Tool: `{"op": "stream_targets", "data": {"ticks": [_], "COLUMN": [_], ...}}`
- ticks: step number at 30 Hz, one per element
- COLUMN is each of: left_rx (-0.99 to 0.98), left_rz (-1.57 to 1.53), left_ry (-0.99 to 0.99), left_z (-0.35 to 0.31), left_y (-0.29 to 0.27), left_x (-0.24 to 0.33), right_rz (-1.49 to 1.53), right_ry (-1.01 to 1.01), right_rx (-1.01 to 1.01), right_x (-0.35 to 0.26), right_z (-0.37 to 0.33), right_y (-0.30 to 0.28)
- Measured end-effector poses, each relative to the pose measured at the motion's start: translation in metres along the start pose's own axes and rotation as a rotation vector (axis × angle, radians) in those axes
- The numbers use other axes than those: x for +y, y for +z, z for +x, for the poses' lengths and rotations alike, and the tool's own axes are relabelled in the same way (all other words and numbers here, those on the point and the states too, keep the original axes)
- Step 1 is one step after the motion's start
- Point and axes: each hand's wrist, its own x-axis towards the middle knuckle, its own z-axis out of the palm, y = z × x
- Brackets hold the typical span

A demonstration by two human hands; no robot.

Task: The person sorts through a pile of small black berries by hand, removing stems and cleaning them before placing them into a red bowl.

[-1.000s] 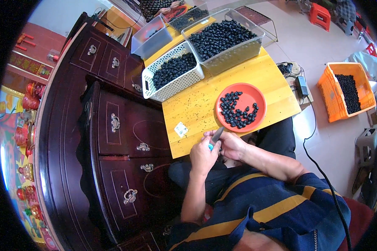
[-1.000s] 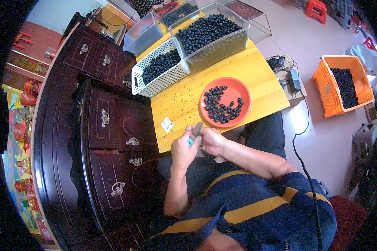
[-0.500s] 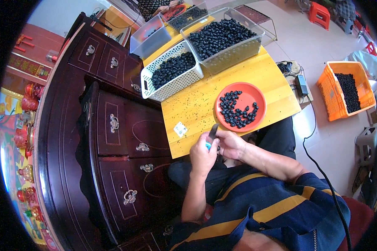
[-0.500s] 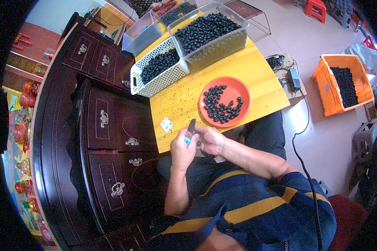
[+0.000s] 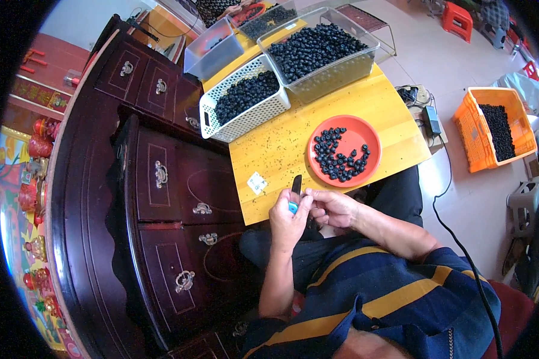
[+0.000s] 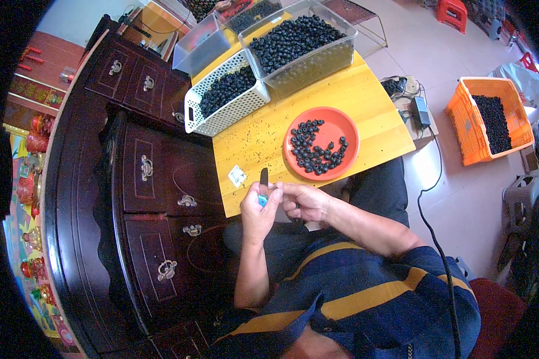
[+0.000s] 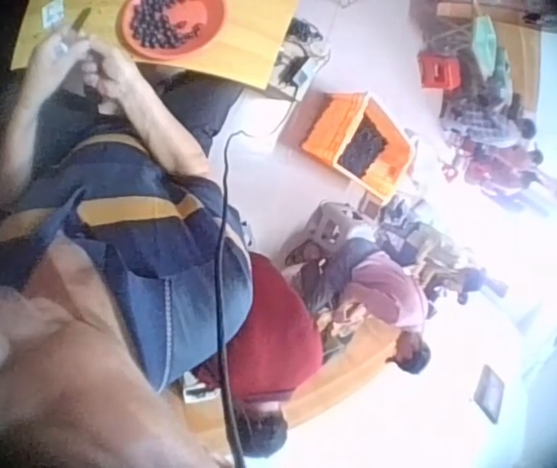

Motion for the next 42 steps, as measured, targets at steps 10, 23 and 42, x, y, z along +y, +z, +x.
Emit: {"op": "stream_targets", "data": {"ticks": [10, 23, 42], "left_rx": [-0.065, -0.184, 0.183], "left_rz": [-0.402, -0.230, 0.215], "left_ry": [-0.137, -0.114, 0.462], "left_z": [0.000, 0.003, -0.003], "left_y": [-0.011, -0.015, 0.006], "left_x": [-0.006, 0.015, 0.013], "right_rz": [-0.045, -0.190, -0.101], "right_ry": [-0.083, -0.134, -0.146], "right_rx": [-0.048, -0.068, -0.082], "right_x": [-0.012, -0.011, -0.009], "right_z": [-0.012, -0.013, -0.012], "right_y": [0.013, 0.014, 0.007]}}
